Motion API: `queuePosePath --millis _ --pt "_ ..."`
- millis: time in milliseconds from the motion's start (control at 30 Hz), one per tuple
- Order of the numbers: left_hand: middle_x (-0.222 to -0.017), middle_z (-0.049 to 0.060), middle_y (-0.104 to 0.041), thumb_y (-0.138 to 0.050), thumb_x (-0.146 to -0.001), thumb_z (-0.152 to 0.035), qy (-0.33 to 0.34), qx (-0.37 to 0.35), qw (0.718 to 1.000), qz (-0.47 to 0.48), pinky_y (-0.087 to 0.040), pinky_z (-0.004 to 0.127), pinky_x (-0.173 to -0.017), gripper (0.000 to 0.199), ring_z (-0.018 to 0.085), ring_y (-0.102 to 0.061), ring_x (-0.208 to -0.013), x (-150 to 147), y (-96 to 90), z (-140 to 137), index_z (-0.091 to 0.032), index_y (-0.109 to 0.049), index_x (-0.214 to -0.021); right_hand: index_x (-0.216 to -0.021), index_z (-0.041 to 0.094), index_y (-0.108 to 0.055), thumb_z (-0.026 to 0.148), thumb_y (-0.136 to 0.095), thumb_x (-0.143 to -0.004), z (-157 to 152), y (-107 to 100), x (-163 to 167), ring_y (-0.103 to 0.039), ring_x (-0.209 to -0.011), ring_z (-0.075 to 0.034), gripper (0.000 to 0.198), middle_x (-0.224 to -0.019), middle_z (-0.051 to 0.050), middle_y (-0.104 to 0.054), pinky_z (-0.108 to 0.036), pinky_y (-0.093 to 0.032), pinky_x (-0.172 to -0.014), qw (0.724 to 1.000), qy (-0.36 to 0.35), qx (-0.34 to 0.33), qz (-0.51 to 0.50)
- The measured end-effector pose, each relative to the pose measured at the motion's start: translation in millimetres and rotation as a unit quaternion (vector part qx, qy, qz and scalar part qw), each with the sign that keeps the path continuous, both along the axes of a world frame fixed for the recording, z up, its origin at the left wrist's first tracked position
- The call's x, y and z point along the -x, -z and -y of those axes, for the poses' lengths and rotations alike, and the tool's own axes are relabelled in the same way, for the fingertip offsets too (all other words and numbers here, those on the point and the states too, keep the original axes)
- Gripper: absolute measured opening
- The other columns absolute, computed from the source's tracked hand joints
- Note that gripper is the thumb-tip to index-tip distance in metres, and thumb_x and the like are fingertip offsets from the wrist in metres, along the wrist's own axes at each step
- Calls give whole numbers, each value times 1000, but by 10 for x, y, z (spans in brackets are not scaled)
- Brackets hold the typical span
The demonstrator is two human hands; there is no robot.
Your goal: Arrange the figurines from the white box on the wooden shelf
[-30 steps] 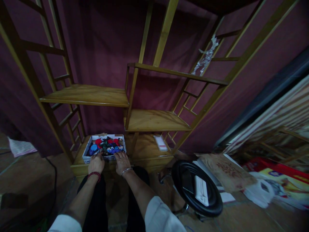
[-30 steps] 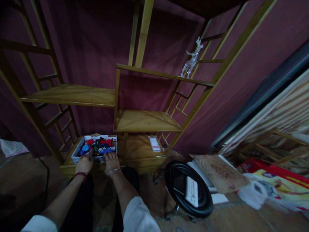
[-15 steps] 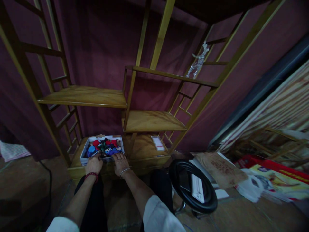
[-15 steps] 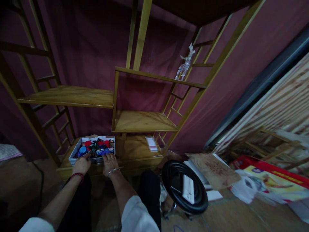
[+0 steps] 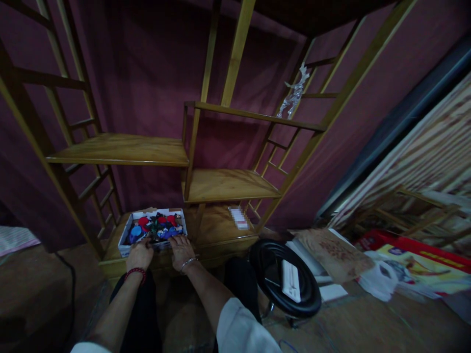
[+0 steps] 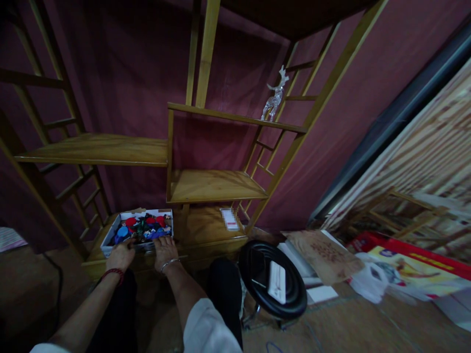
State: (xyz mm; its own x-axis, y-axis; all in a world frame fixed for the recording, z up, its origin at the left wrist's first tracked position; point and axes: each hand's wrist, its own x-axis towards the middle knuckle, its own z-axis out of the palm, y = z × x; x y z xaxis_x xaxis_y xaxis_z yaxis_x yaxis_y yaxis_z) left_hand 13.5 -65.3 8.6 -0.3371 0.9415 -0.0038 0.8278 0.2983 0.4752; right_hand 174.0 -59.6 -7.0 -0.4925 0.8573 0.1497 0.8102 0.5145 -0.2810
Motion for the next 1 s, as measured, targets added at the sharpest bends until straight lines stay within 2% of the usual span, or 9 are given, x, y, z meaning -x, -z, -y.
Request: queuePosePath --millis 300,467,600,700,800,900,1000 --pt "-97 13 -63 -34 -77 -24 -14 -7 999 35 -42 34 -77 34 25 -56 -94 -53 -41 -13 -18 -60 -99 -123 18 -34 19 -54 -61 -17 33 16 -29 -115 -21 65 -122 -8 -41 -34 -20 -97 1000 5 -2 -4" --pt "-89 15 -63 -36 -76 -27 -63 -5 997 43 -43 36 -72 32 28 -56 -93 -144 -79 -11 -14 -54 -99 -121 19 -35 18 -55 -60 -21 25 23 -31 -113 -21 64 -121 -8 -42 -35 -20 -96 1000 18 9 -5" --pt "-94 18 -60 -38 -75 -32 -92 1 994 51 -43 37 -74 40 29 -55 -95 -166 -49 -33 -9 -47 -107 -119 19 -37 19 -56 -59 -17 2 47 -31 -113 -21 64 -119 -8 -43 -35 -21 -96 1000 28 9 -7" --pt "-101 20 -57 -37 -75 -34 -99 20 993 57 -42 37 -75 46 29 -56 -95 -154 -2 -59 -10 -42 -115 -113 19 -43 22 -58 -58 -35 5 126 -35 -109 -22 57 -117 -8 -46 -36 -24 -93 998 54 25 -3" --pt "-103 20 -57 -35 -77 -33 -94 28 993 66 -42 37 -77 45 28 -54 -98 -152 19 -70 -12 -43 -116 -101 20 -53 33 -55 -66 -74 31 246 -38 -107 -22 38 -109 -8 -52 -37 -22 -94 993 109 16 -33" --pt "-100 19 -59 -33 -78 -31 -94 12 993 75 -42 38 -77 43 29 -53 -99 -170 13 -83 -13 -46 -115 -95 22 -58 38 -51 -69 -127 51 342 -41 -104 -21 31 -102 -5 -56 -37 -21 -94 988 144 16 -56" --pt "-95 17 -61 -34 -79 -29 -119 -1 989 89 -42 39 -75 41 29 -54 -96 -192 27 -124 -14 -48 -114 -91 23 -61 39 -46 -74 -178 48 378 -45 -101 -20 28 -96 -4 -60 -37 -22 -94 986 151 35 -55"
